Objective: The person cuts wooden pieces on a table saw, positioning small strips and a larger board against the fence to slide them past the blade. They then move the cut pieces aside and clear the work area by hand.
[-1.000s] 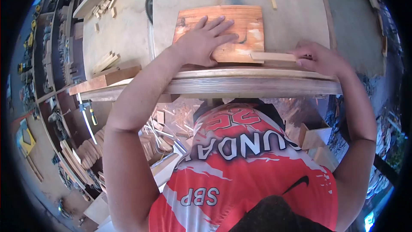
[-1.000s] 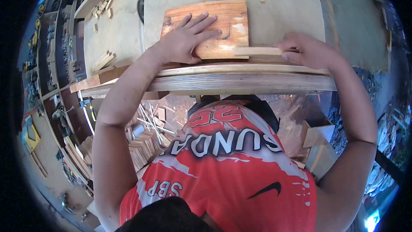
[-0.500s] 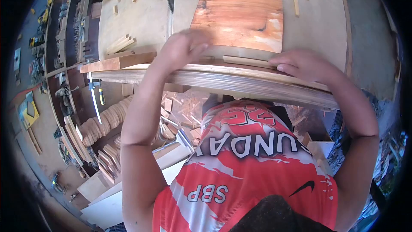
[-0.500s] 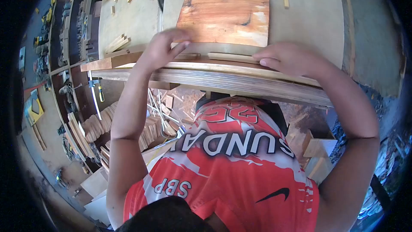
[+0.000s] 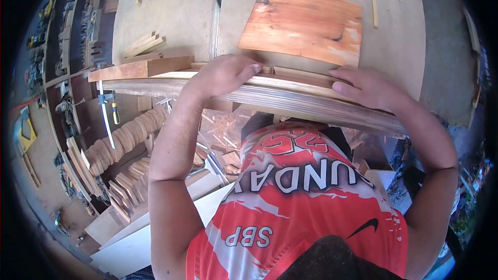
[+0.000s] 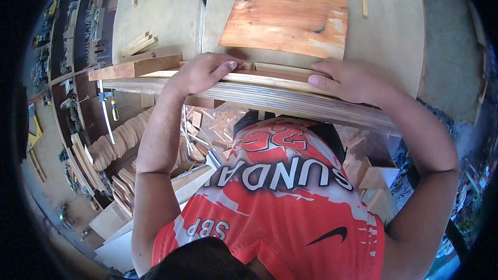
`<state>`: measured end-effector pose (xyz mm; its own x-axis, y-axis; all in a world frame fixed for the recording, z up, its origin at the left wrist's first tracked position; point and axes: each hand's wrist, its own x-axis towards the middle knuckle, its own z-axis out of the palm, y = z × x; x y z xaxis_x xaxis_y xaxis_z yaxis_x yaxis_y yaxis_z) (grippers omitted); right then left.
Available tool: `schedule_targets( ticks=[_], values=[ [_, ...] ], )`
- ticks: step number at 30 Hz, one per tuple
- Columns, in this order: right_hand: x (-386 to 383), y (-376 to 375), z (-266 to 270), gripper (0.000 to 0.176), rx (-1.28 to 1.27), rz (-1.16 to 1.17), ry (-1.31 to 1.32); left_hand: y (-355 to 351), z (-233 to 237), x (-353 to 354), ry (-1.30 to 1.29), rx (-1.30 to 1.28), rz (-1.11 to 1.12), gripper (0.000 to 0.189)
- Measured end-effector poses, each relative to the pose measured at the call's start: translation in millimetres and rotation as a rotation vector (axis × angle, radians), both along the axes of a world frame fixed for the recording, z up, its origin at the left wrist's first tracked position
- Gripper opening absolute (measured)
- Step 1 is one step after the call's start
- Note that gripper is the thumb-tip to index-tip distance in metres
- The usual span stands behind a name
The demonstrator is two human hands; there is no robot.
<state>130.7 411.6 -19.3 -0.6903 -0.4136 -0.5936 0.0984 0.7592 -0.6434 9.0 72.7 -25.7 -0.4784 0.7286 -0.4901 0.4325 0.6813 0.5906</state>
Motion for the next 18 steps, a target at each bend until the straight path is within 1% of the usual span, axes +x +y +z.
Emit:
schedule_targets(
  ticks=[1, 2, 4, 5, 8, 10, 11, 13, 14, 16, 18],
  values=[
    [1.1, -4.4, -0.2, 0.067, 0.035, -0.016, 0.04, 1.0, 2.0, -0.6, -0.017, -0.028, -0.003, 0.039],
    [0.3, -10.1, 4.1, 0.067, 0.038, -0.02, 0.036, 1.8, 3.2, -0.7, -0.021, -0.024, -0.007, 0.039],
    [-2.9, -23.3, 15.9, 0.065, 0.171, 0.027, 0.008, 2.5, 4.5, -0.2, -0.013, -0.049, -0.002, 0.039],
    [-2.8, -23.8, 14.2, 0.065, 0.174, 0.021, 0.006, 2.1, 3.0, -0.3, -0.014, -0.045, -0.007, 0.039],
    [-1.8, -22.4, 9.9, 0.063, 0.153, -0.001, 0.029, 0.3, -1.3, -0.5, -0.008, -0.045, -0.005, 0.039],
    [-0.2, -21.0, 14.7, 0.053, 0.133, -0.031, -0.042, 0.5, -2.1, -0.6, 0.029, -0.032, -0.035, 0.04],
    [1.6, -20.4, 18.4, 0.053, 0.136, -0.033, -0.049, 0.7, -2.3, -0.1, 0.022, -0.029, -0.037, 0.04],
    [5.0, -20.3, 25.2, 0.055, 0.044, -0.108, -0.025, 0.9, -1.1, -0.5, 0.021, -0.022, -0.03, 0.041],
    [7.3, -20.8, 24.6, 0.055, 0.046, -0.109, -0.03, 1.2, -0.2, -0.4, 0.016, -0.02, -0.031, 0.041],
    [11.7, -21.9, 20.4, 0.058, 0.038, -0.033, 0.066, 2.0, 1.2, 0.1, 0.021, -0.03, -0.036, 0.04],
    [12.1, -24.3, 12.7, 0.059, 0.036, -0.04, 0.066, 1.4, -0.4, -0.2, 0.024, -0.031, -0.045, 0.04]
  ],
)
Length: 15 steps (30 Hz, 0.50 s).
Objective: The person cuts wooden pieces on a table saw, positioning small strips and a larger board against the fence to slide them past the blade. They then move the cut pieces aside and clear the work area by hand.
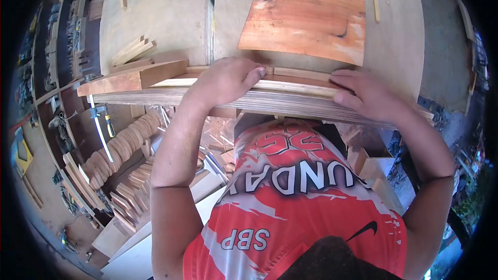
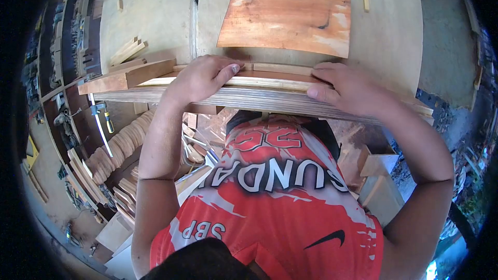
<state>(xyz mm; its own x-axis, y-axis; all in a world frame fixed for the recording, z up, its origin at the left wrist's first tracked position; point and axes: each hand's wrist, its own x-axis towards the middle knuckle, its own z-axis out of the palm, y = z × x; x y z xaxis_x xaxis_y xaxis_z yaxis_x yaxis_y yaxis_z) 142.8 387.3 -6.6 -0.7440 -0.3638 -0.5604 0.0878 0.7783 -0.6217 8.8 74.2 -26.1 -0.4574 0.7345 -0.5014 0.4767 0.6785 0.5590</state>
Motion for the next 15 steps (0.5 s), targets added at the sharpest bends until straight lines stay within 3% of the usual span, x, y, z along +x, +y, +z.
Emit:
schedule_targets(
  ticks=[8, 10, 12, 15],
  values=[
    [-15.4, 1.1, 5.2, 0.063, -0.026, -0.026, -0.105, -2.2, -7.6, 2.1, 0.019, 0.159, 0.035, 0.043],
    [-26.0, 5.9, 4.8, 0.062, -0.06, 0.028, 0.086, 4.9, 2.8, 1.7, -0.012, 0.141, -0.007, 0.049],
    [-53.0, 5.5, 0.5, 0.061, -0.109, -0.073, 0.288, 11.7, 2.0, 1.0, -0.013, 0.157, -0.054, 0.051],
    [-108.9, -0.9, -27.9, 0.064, 0.177, -0.146, 0.759, 24.1, -6.4, -1.1, -0.078, 0.173, -0.158, 0.058]
  ],
)
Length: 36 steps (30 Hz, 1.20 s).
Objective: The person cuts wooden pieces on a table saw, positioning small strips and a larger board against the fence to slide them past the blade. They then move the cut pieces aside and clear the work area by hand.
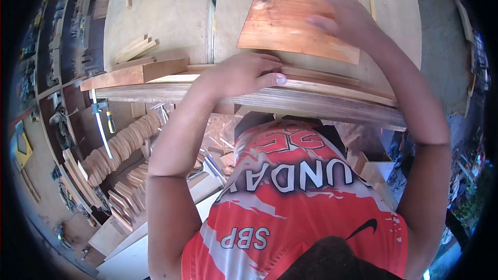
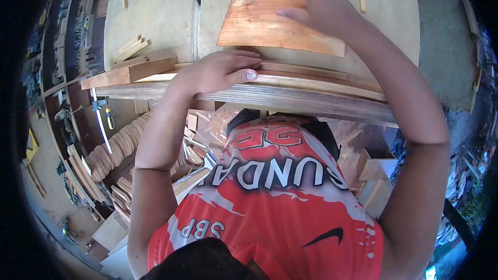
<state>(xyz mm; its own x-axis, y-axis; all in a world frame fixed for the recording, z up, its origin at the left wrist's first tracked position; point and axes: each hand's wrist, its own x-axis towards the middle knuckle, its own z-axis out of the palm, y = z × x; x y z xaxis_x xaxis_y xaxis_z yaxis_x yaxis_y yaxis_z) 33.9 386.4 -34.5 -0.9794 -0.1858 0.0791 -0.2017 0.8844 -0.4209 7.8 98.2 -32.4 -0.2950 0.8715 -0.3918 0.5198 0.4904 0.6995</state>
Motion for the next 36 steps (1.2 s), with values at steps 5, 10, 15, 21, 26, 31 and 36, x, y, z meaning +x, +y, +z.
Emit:
schedule_targets(
  ticks=[5, 10, 15, 21, 26, 31, 36],
  values=[
    [-60.2, 8.5, -55.7, 0.086, 0.042, -0.06, -0.054, 14.3, 8.4, 3.6, -0.059, -0.178, -0.033, 0.062],
    [-56.3, -1.9, -60.4, 0.103, 0.098, -0.01, -0.088, 6.4, 25.2, 22.4, 0.1, -0.124, 0.063, 0.06],
    [-28.6, -13.3, -51.7, 0.099, 0.129, -0.003, -0.12, -38.7, 64.9, 65.2, 0.205, 0.227, 0.197, 0.041],
    [-22.9, -16.1, -59.0, 0.097, 0.167, 0.036, -0.06, -95.5, 41.8, 106.9, 0.275, 0.416, 0.491, 0.023],
    [-11.7, -29.5, -40.8, 0.097, 0.298, 0.007, 0.139, -97.7, 25.4, 120.4, 0.409, 0.465, 0.684, 0.018],
    [-14.0, -38.4, -26.6, 0.092, 0.239, -0.068, -0.128, -98.0, 19.7, 135.9, 0.542, 0.517, 0.71, 0.013],
    [-17.4, -44.3, -20.1, 0.091, 0.251, -0.081, -0.288, -146.5, -59.3, 181.8, 0.38, 0.486, 1.071, 0.013]
  ],
)
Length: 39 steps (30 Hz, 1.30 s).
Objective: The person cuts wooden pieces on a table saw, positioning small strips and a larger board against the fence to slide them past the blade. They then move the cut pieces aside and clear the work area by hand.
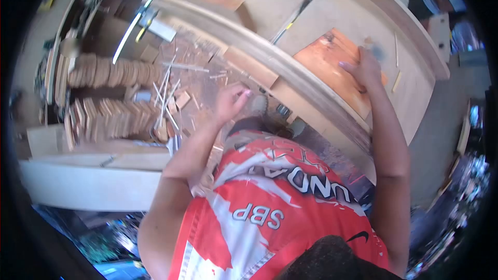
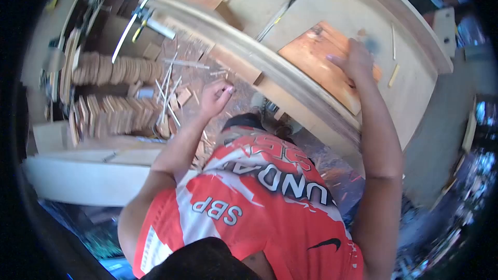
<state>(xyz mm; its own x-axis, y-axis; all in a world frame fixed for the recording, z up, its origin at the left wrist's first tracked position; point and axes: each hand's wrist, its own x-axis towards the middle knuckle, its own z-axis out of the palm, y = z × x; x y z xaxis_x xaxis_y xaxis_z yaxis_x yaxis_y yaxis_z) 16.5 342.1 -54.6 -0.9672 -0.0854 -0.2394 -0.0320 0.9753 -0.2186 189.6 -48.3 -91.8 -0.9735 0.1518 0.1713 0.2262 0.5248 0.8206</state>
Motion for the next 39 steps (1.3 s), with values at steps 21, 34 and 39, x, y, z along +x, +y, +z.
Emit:
schedule_targets(
  ticks=[21, 34, 39],
  values=[
    [9.8, 9.7, -39.7, 0.097, -0.097, -0.228, 0.209, -62.5, -288.6, -140.7, -0.455, 1.063, 0.691, 0.032],
    [14.4, 0.5, -23.8, 0.1, 0.057, -0.257, 0.121, -84.8, -277.0, -114.6, -0.556, 0.812, 0.56, 0.031],
    [18.0, -6.6, -4.1, 0.102, 0.082, -0.253, 0.088, -11.9, -138.2, 7.8, 0.088, 0.152, -0.281, 0.014]
  ],
)
